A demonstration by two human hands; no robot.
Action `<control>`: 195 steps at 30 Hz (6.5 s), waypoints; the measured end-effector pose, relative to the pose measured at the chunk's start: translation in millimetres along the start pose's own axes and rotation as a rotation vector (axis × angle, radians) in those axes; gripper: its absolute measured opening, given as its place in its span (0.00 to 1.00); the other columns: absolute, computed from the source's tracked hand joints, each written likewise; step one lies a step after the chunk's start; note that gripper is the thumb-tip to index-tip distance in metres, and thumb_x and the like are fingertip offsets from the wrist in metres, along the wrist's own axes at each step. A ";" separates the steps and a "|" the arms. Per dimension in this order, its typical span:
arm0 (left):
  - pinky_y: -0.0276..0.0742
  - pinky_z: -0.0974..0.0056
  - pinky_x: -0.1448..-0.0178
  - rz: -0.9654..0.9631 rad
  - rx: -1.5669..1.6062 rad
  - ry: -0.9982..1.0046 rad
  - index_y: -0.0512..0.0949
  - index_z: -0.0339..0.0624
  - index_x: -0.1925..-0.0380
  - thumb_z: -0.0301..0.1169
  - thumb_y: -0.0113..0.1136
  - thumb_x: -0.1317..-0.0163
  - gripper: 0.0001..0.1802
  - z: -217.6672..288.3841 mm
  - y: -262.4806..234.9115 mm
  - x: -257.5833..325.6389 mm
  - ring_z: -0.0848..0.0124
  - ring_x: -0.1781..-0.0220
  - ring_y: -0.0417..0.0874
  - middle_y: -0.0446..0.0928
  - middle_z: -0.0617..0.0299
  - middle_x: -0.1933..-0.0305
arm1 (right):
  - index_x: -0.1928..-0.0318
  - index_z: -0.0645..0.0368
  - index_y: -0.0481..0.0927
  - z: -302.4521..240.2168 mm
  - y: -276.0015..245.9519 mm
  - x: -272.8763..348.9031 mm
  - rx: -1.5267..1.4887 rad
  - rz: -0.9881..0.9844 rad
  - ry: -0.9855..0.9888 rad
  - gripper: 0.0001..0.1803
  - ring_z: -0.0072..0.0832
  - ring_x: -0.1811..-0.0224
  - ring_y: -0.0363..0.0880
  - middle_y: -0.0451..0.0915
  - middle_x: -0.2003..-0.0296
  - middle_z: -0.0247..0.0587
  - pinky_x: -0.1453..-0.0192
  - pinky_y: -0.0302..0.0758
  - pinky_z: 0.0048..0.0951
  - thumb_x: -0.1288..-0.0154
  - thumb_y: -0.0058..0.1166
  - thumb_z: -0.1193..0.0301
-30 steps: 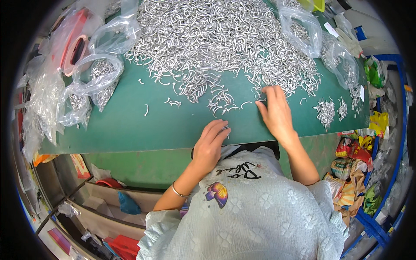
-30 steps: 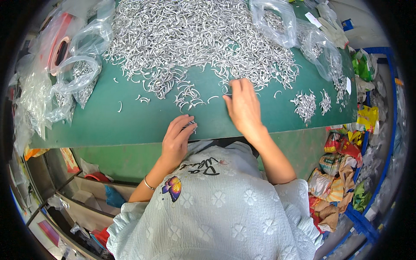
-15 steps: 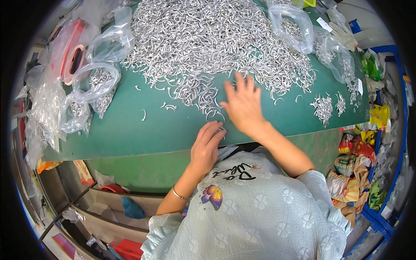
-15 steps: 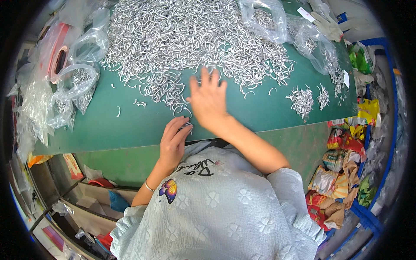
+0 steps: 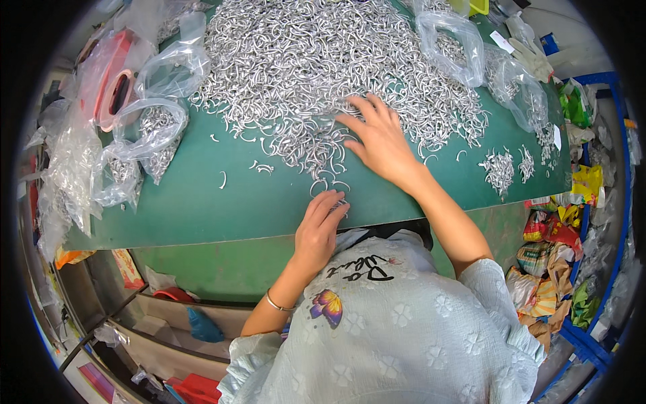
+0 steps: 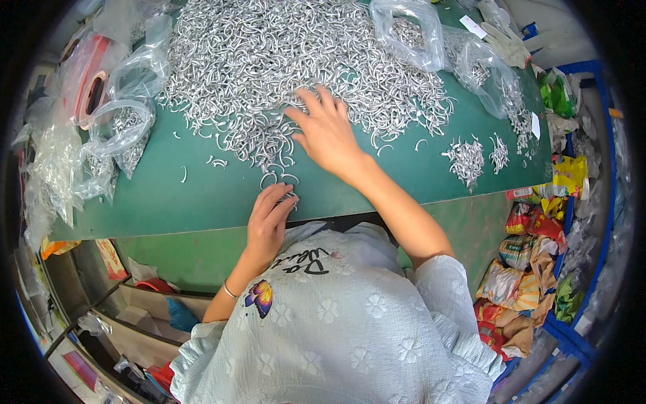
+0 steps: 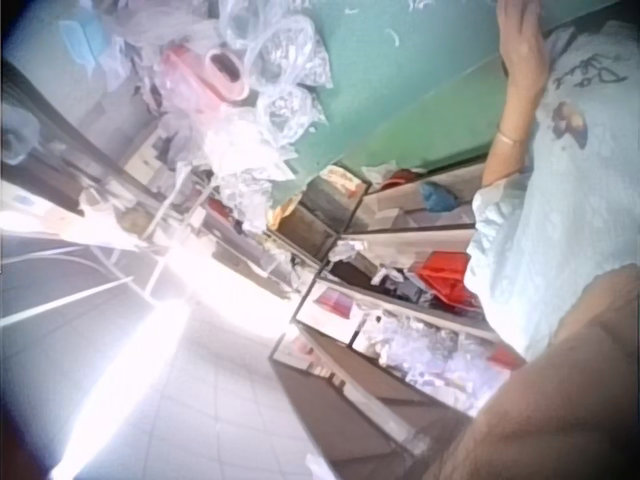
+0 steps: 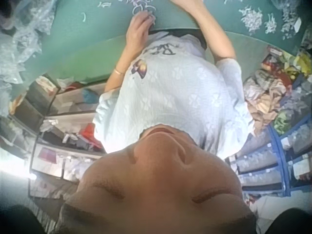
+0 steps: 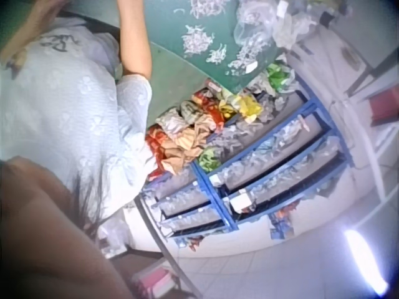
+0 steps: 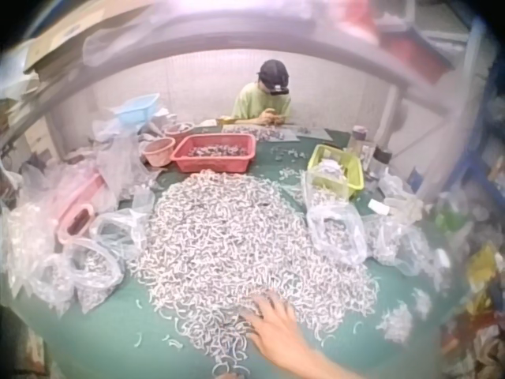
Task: The person sorts through a pile of metal rings on a green workbench by hand and places them into a clear plastic bag.
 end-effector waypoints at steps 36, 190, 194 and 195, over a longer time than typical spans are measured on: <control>0.72 0.51 0.38 -0.072 0.064 0.046 0.77 0.33 0.55 0.12 0.54 0.55 0.23 16.9 29.8 -10.6 0.49 0.38 0.73 0.74 0.48 0.45 | 0.61 0.61 0.79 55.7 -41.9 34.2 -0.169 -0.059 0.197 0.09 0.40 0.49 0.71 0.77 0.56 0.40 0.43 0.66 0.39 0.44 0.61 0.76; 0.65 0.57 0.46 0.245 -0.310 -0.181 0.80 0.39 0.57 0.19 0.61 0.45 0.14 -27.9 -50.9 -18.2 0.60 0.51 0.76 0.77 0.58 0.51 | 0.67 0.60 0.78 -29.7 -1.1 37.2 -0.592 -0.378 0.023 0.05 0.38 0.59 0.73 0.77 0.66 0.39 0.53 0.68 0.36 0.44 0.61 0.76; 0.66 0.58 0.49 0.211 -0.244 -0.171 0.80 0.40 0.57 0.19 0.62 0.46 0.14 -20.5 -43.7 -17.3 0.61 0.53 0.76 0.76 0.59 0.54 | 0.66 0.60 0.78 -37.6 -11.8 43.4 -0.308 -0.276 -0.146 0.08 0.39 0.59 0.72 0.75 0.66 0.39 0.54 0.68 0.35 0.47 0.63 0.75; 0.66 0.58 0.49 0.197 -0.219 -0.165 0.80 0.40 0.57 0.19 0.62 0.46 0.15 -17.5 -41.2 -15.5 0.61 0.53 0.76 0.76 0.58 0.54 | 0.66 0.60 0.78 -38.0 -12.4 38.7 -0.329 -0.248 -0.137 0.08 0.38 0.58 0.72 0.75 0.65 0.39 0.53 0.68 0.35 0.47 0.63 0.75</control>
Point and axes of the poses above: each hand's wrist, its own x-axis away from the middle knuckle, its own y-axis out of the palm, z = x × y, the point moved 7 cm from there along -x, towards the middle knuckle
